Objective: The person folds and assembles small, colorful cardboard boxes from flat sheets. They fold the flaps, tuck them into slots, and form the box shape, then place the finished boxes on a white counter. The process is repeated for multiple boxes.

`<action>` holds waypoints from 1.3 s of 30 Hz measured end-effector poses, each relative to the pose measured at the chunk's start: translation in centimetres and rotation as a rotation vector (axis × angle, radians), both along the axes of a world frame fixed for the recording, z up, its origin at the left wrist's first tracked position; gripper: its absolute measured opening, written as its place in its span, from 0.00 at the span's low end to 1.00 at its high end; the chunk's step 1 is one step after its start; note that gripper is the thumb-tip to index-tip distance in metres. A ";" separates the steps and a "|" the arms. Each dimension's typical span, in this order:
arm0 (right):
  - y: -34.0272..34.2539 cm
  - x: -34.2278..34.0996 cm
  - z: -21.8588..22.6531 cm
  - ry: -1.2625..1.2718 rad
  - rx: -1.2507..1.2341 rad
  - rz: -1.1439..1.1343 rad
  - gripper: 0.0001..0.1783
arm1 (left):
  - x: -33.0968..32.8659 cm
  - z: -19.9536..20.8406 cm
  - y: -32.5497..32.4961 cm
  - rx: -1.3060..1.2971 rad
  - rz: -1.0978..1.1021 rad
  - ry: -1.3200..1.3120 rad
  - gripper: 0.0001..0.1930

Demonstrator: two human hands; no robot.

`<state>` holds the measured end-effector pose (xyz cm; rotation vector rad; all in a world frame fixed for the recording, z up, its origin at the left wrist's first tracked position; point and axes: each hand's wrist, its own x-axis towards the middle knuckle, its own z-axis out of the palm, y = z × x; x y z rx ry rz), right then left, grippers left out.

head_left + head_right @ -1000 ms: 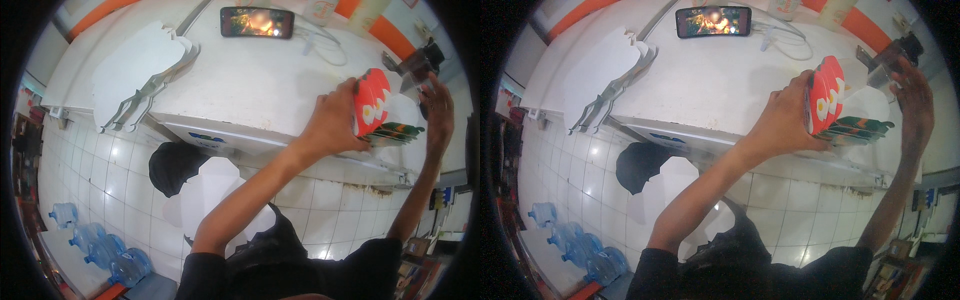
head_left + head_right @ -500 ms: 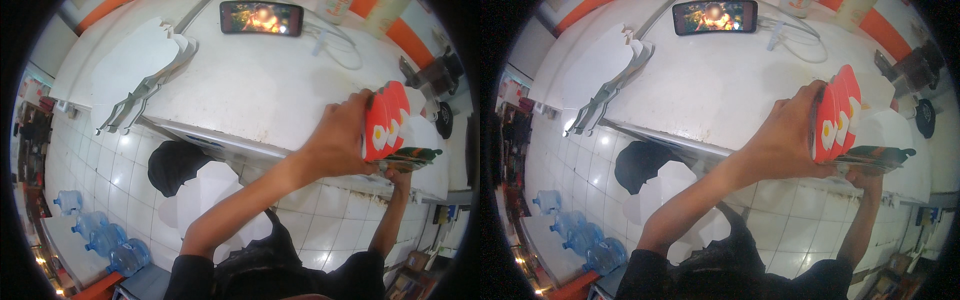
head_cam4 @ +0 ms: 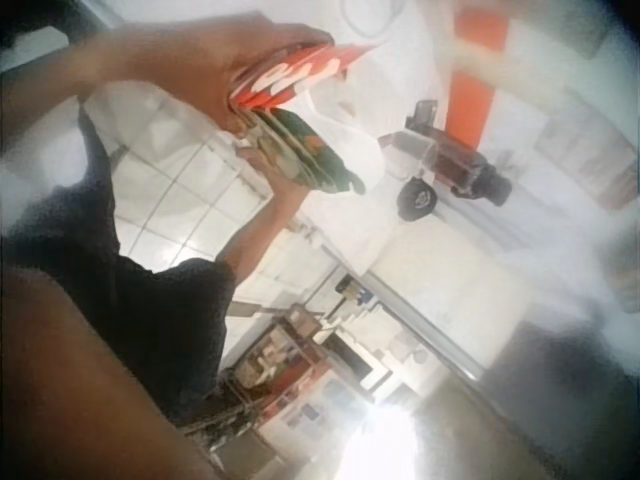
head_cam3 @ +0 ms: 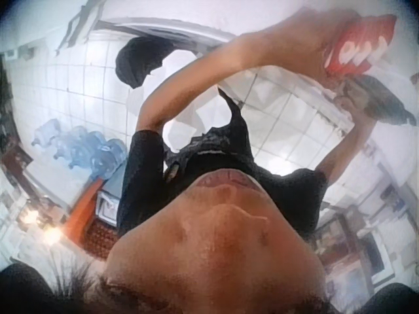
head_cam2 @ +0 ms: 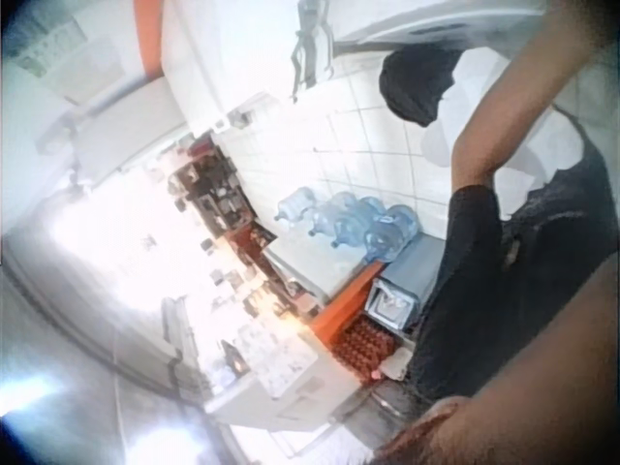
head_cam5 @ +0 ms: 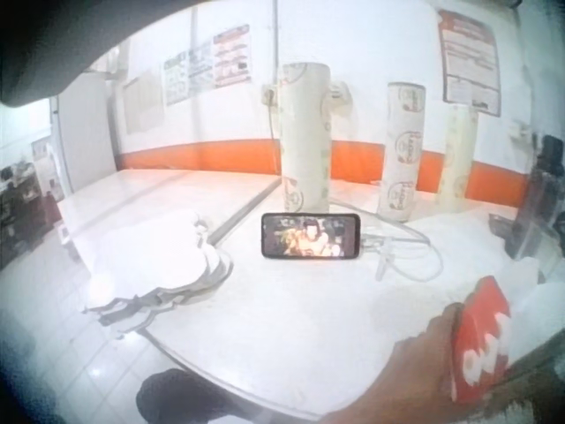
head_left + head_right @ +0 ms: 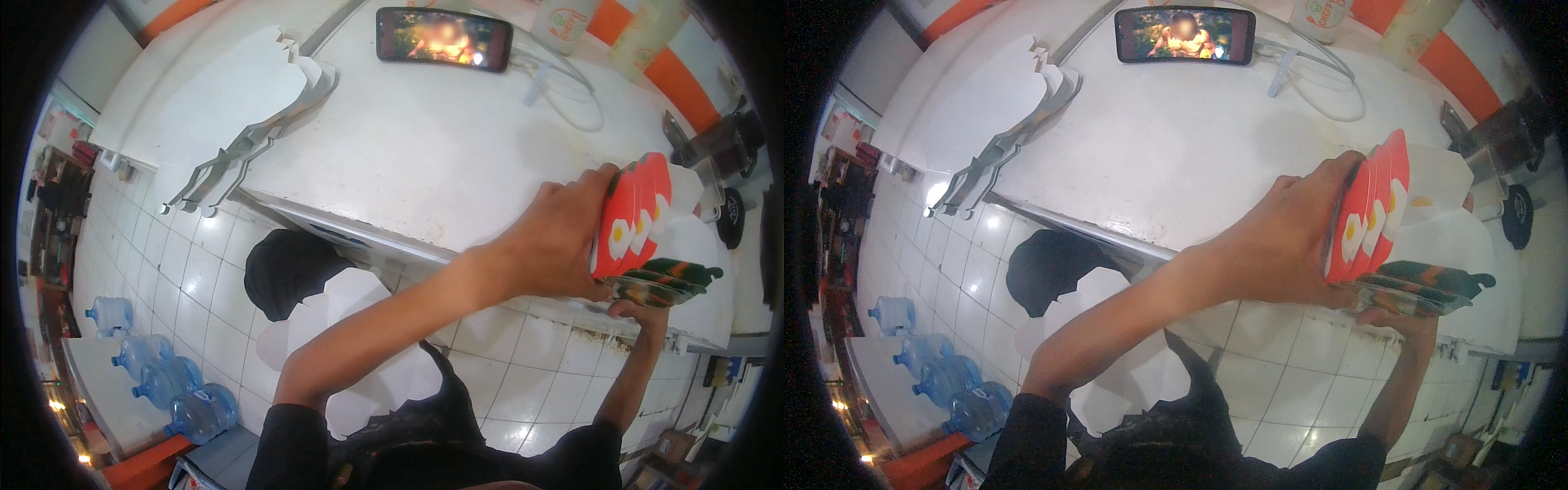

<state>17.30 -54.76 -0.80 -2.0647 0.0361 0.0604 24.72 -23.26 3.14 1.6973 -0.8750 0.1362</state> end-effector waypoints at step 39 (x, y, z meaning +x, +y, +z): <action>6.6 6.6 7.8 -0.969 0.077 0.084 0.66 | 2.9 3.3 -1.1 -0.338 -0.014 -0.457 0.45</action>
